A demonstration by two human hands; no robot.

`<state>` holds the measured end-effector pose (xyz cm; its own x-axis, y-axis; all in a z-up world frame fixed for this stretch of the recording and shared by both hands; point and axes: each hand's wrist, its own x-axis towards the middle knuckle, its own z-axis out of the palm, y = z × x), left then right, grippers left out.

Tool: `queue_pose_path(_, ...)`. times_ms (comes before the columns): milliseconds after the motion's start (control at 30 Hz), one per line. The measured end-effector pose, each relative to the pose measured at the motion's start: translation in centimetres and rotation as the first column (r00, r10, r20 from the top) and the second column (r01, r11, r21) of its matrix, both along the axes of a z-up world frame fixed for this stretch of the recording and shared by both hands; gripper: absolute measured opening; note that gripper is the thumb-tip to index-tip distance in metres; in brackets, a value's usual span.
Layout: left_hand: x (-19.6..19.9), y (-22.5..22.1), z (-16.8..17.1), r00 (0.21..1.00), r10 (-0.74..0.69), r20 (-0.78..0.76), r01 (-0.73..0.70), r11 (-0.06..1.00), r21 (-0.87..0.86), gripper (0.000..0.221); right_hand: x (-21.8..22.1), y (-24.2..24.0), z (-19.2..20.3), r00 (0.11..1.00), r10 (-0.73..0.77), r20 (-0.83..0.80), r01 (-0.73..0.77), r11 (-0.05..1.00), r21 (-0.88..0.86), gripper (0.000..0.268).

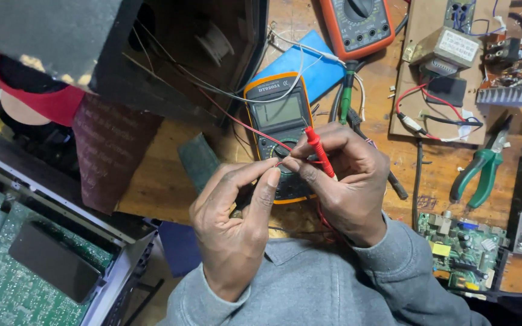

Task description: Repairing an electronic circuit board by soldering components and testing connections with a multimeter.

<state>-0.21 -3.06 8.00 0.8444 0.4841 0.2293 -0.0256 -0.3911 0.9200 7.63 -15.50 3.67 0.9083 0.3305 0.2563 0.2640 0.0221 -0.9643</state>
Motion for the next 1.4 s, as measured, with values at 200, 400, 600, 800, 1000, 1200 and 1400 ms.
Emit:
queue_pose_path(200, 0.0, -0.1, -1.2, 0.998, 0.046, 0.052, -0.053, 0.991, 0.124, 0.009, -0.1, -0.1, 0.2, 0.999, 0.03, -0.033, -0.03, 0.999, 0.013, 0.022)
queue_pose_path(400, 0.0, -0.4, -1.3, 0.996, 0.09, 0.009, -0.089, 0.996, -0.026, 0.017, -0.3, -1.7, -0.4, 0.991, 0.039, -0.127, -0.022, 0.991, 0.134, 0.023)
queue_pose_path(600, 0.4, -1.3, -0.9, 0.974, -0.163, 0.155, 0.206, 0.922, -0.328, 0.017, -0.8, -2.7, -0.7, 0.971, 0.03, -0.236, 0.038, 0.96, 0.277, 0.015)
queue_pose_path(800, 0.7, -1.5, -1.4, 0.978, -0.18, 0.11, 0.206, 0.92, -0.333, 0.016, -1.1, -5.8, -1.8, 0.864, 0.065, -0.499, 0.117, 0.939, 0.325, 0.02)
queue_pose_path(1000, 0.7, -1.6, -2.2, 0.975, -0.153, 0.164, 0.206, 0.9, -0.384, 0.013, -1.8, -6.3, -0.7, 0.954, -0.073, -0.292, 0.068, 0.997, -0.026, 0.039)
queue_pose_path(1200, 0.9, -1.9, -2.3, 0.977, -0.148, 0.152, 0.198, 0.898, -0.394, 0.015, -2.8, -5.4, -0.2, 0.949, -0.132, -0.287, 0.128, 0.991, -0.032, 0.022)
queue_pose_path(1400, 0.8, -1.8, -2.3, 0.974, -0.152, 0.169, 0.207, 0.899, -0.385, 0.015, -2.7, -5.5, -1.6, 0.979, -0.136, -0.149, 0.117, 0.984, -0.132, 0.017)
